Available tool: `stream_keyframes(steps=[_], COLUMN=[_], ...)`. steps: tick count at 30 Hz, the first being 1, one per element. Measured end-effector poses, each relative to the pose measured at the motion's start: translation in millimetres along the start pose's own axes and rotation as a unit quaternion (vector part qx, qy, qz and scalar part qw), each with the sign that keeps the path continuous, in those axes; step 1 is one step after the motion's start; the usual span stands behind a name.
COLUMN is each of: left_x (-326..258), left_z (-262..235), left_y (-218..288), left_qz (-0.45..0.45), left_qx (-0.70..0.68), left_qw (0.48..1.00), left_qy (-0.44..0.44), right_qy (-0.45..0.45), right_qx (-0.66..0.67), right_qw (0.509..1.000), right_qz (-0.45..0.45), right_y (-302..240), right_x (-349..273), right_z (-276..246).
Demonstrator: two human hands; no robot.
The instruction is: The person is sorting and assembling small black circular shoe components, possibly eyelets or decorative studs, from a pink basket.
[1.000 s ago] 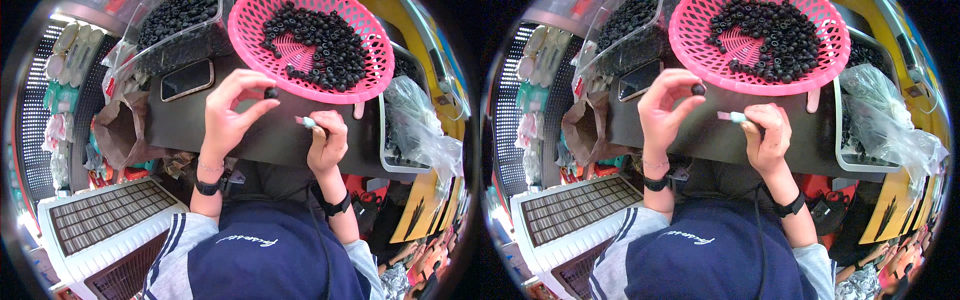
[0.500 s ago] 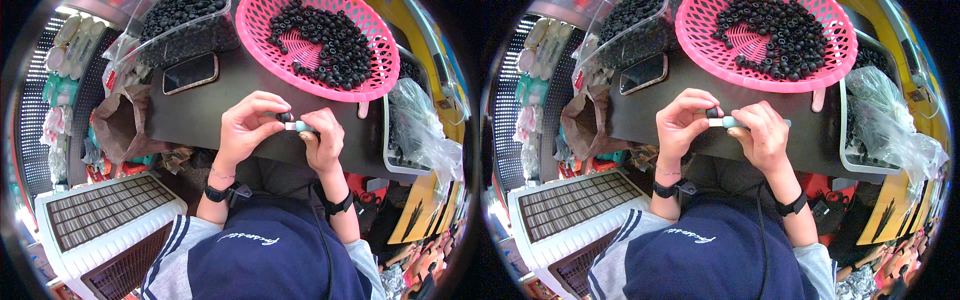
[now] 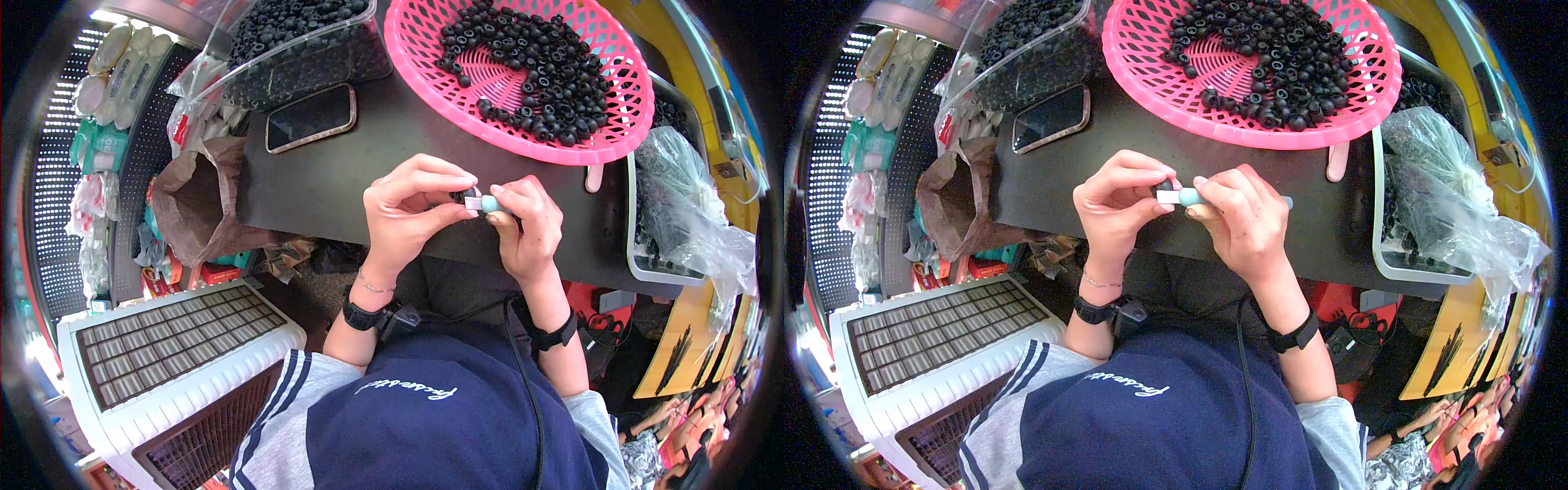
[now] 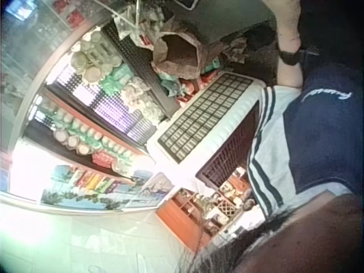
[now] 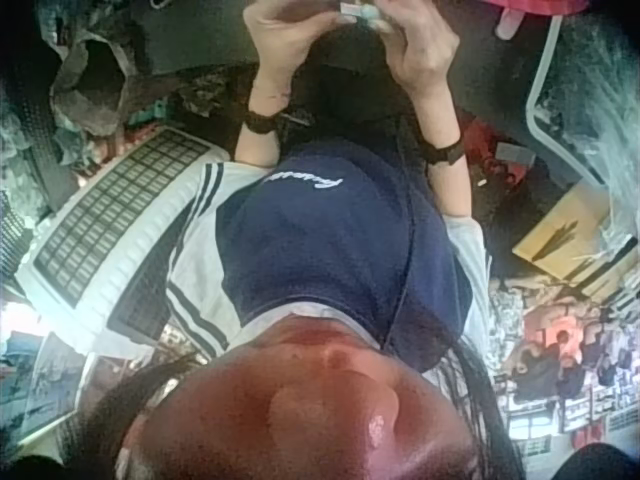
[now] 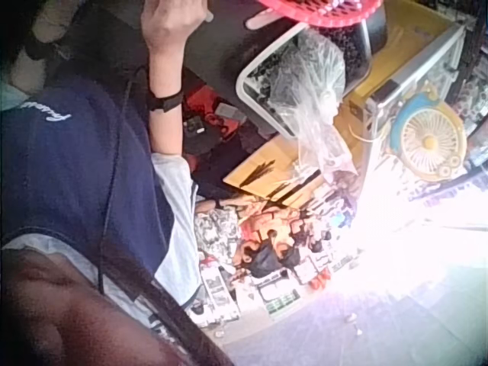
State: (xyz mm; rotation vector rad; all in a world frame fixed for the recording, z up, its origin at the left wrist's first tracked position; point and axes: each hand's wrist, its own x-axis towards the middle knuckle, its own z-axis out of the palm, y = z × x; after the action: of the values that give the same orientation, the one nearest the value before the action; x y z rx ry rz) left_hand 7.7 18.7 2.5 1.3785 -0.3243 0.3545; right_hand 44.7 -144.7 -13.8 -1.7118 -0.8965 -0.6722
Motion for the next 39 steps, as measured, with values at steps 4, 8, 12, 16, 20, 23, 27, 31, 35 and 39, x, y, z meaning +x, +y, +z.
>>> stream_keyframes(steps=[4, 8, 12, 16, 20, 23, 27, 31, 35, 39], left_x=[0, -1, -2, -4, -5, -4, -5, -5, -5, -4], left_z=[1, 5, 9, 10, 10, 11, 12, 11, 13, 13], left_y=[-1, -1, -1, -3, -4, -3, -2, -2, 0, 1], left_qz=[0.011, 0.018, 0.016, 0.016, 0.022, 0.022, 0.019, 0.022, 0.035, 0.012], left_qx=[0.012, 0.014, 0.008, 0.021, 0.027, 0.036, 0.024, 0.032, 0.038, 0.025], left_qw=[1.0, 1.0, 0.999, 0.999, 0.998, 0.998, 0.998, 0.998, 0.997, 0.998], left_qy=[0.005, 0.017, 0.029, 0.042, 0.049, 0.05, 0.058, 0.059, 0.057, 0.055], right_qy=[0.0, 0.002, 0.01, 0.004, 0.006, 0.006, 0.008, 0.007, 0.011, 0.024], right_qx=[0.002, -0.005, -0.003, -0.006, -0.008, -0.011, -0.015, -0.013, -0.016, -0.009], right_qw=[1.0, 1.0, 1.0, 1.0, 1.0, 1.0, 1.0, 1.0, 1.0, 1.0], right_qz=[0.002, -0.004, -0.003, -0.002, -0.005, -0.004, -0.007, -0.008, -0.011, -0.005], right_y=[0, 0, 0, 0, 0, -1, 0, 0, 1, 1], right_x=[0, 1, 0, 0, 1, 1, 0, 1, 0, -2], right_z=[0, -1, -1, 0, 0, -1, 0, 0, 0, -1])
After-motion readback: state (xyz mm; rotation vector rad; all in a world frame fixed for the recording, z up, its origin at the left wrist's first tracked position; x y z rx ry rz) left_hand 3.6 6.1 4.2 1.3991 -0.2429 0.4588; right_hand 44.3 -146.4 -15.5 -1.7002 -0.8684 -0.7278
